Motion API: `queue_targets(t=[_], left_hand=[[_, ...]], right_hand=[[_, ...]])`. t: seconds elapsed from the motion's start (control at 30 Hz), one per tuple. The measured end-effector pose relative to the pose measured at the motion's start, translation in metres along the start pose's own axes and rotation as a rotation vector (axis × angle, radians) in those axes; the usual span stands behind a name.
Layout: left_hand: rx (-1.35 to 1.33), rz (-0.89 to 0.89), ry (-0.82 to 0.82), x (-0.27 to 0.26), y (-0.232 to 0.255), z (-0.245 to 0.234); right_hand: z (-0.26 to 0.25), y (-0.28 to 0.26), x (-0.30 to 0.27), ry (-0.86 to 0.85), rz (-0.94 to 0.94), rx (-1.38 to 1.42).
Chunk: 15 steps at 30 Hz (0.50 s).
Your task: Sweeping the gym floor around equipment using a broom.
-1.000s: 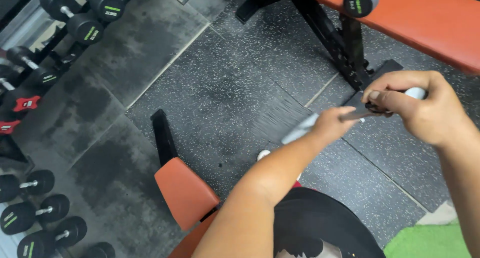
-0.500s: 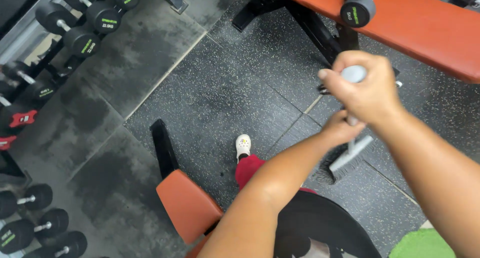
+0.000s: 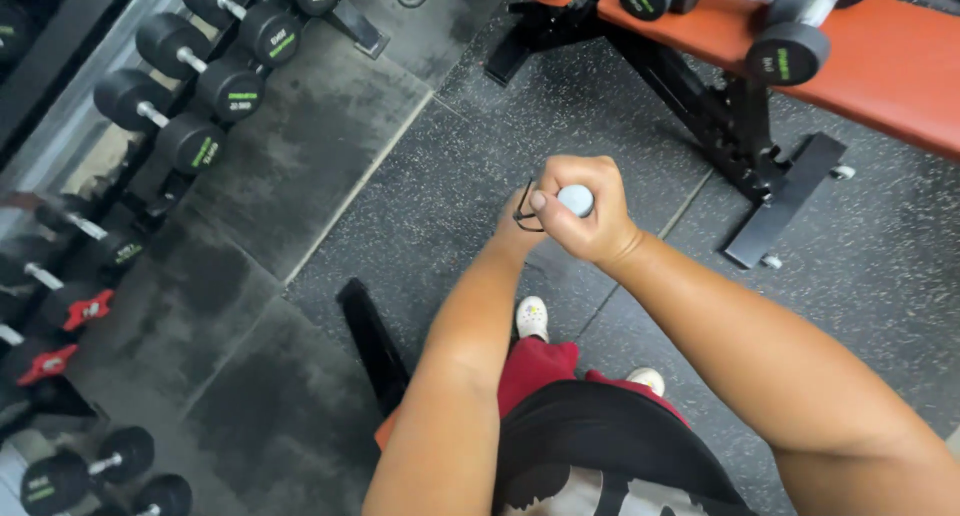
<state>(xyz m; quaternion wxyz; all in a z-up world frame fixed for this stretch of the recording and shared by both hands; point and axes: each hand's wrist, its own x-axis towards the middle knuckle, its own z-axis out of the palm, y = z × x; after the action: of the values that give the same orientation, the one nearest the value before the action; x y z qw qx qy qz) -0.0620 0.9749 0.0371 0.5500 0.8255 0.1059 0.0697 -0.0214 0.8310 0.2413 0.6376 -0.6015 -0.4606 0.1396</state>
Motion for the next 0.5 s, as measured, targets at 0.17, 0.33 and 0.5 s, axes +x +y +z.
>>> queue_targets(t=[0.17,0.33,0.5], left_hand=[[0.268,-0.038,0.087,0.012,-0.039,-0.065],[0.527,0.021,0.174,0.025,-0.030,-0.066],[0.507,0.085,0.132,0.020,-0.029,-0.005]], right_hand=[[0.009,0.014,0.014,-0.038,-0.037,0.123],[-0.012,0.017,-0.008,0.043,0.030,0.243],[-0.049,0.015,-0.057,0.170,0.087,0.162]])
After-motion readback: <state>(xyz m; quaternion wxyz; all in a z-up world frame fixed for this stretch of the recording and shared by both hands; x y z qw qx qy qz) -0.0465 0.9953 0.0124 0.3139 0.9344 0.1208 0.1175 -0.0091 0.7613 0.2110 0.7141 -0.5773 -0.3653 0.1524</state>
